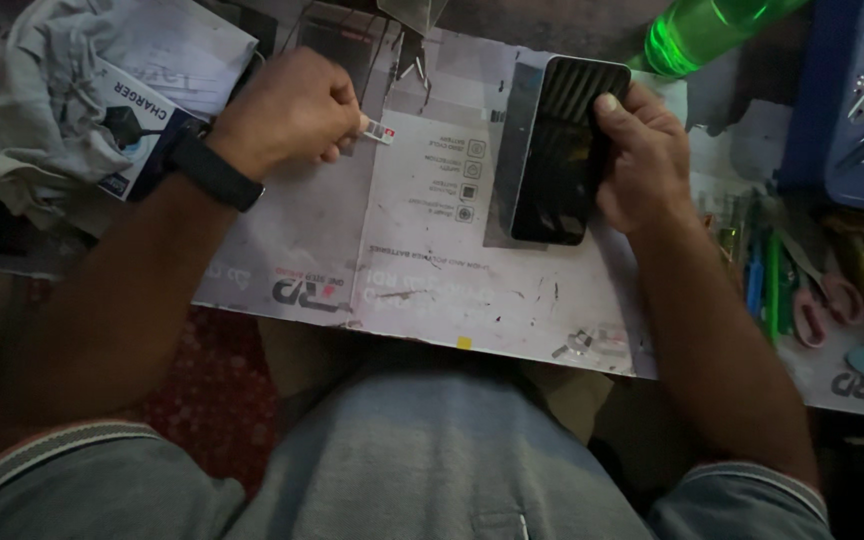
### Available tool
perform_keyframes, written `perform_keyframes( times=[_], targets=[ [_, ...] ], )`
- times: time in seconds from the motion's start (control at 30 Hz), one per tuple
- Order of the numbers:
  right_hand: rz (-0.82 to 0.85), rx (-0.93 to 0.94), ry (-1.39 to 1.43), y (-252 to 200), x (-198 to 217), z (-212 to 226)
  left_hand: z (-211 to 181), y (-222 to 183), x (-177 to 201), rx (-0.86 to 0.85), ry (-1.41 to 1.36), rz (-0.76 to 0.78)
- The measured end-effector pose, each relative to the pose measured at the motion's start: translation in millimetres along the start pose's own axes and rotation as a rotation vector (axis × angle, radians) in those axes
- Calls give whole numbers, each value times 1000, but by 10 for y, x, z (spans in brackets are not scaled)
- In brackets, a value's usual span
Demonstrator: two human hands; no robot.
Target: The person pries the back cover off a mobile phone and separates the screen from the body of the device using a thin tool.
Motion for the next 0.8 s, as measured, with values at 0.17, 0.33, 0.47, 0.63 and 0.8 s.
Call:
perform_keyframes(
  times=[0.17,0.33,0.47,0.63,0.8],
  targets=[
    [28,3,1,-7,-1,12,27,6,20,-34,120,-30],
    [34,0,17,-1,-3,15,-36,-13,48,-41,261,-81],
    [76,-12,26,-21,7,41,-245,-164,-5,-226,191,-104],
    [99,-110,166,-12,-50,-18,-629,-31,-524,-352,-433,55],
    [277,-263,195,-196,-150,178,-892,155,-865,-1032,-387,44]
  ],
)
Point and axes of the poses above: each hand's wrist, its own y-axis towards the middle knuckle, its own x-axis out of the back of the hand, z = x × y, the point moved 1 cm from there along y, towards the middle knuckle, and after that the axes turned 5 degrees about -y, right-handed, at the moved point
